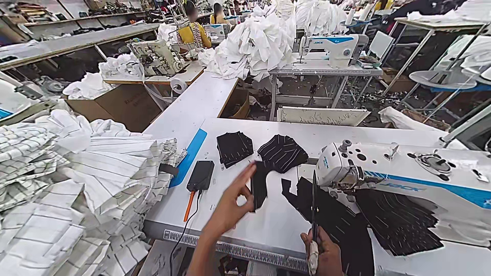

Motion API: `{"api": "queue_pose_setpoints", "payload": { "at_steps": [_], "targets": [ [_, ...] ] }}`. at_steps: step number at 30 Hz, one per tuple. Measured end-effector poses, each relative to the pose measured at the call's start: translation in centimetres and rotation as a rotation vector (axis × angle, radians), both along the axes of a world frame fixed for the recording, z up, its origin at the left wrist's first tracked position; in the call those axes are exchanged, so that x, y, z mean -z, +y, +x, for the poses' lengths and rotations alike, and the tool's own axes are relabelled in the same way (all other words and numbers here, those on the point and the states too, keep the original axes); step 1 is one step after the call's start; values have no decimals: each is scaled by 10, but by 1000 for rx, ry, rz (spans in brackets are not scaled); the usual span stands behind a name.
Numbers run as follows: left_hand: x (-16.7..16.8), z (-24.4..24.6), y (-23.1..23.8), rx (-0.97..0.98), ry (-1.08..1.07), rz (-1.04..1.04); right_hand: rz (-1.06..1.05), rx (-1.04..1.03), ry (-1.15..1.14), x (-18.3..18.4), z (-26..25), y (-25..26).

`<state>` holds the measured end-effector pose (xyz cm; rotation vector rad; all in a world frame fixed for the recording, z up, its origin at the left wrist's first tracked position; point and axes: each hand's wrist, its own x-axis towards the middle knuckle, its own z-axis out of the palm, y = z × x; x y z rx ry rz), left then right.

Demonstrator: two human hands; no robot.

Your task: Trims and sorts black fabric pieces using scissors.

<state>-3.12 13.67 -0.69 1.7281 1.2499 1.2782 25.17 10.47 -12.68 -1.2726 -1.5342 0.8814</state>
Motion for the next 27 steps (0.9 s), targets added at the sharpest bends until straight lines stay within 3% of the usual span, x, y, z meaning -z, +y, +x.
{"api": "queue_pose_setpoints", "payload": {
  "at_steps": [4, 8, 11, 16, 18, 20, 23, 25, 27],
  "targets": [
    [0, -64, 76, -200, -112, -92, 18, -15, -21, 4, 4, -2],
    [49, -126, 143, -325, -119, -336, 63, -13, -74, 3, 1, -3],
    [74, -145, 160, -320, -89, -463, 69, 8, -68, 5, 1, -4],
    [74, -149, 159, -463, 58, -500, 64, 19, -81, 3, 1, -7],
    [66, -137, 159, -589, 285, -438, 71, 20, -92, 1, 0, -7],
    [61, -106, 154, -632, 403, -222, 94, 28, -118, 1, -1, -8],
    [68, -36, 154, -365, 497, -15, 139, 28, -133, 5, 0, -9],
    [74, 18, 157, -163, 499, -26, 153, 26, -118, 6, -1, -8],
    [75, 57, 160, -78, 545, -131, 154, 31, -113, 7, -1, -8]
  ]
}}
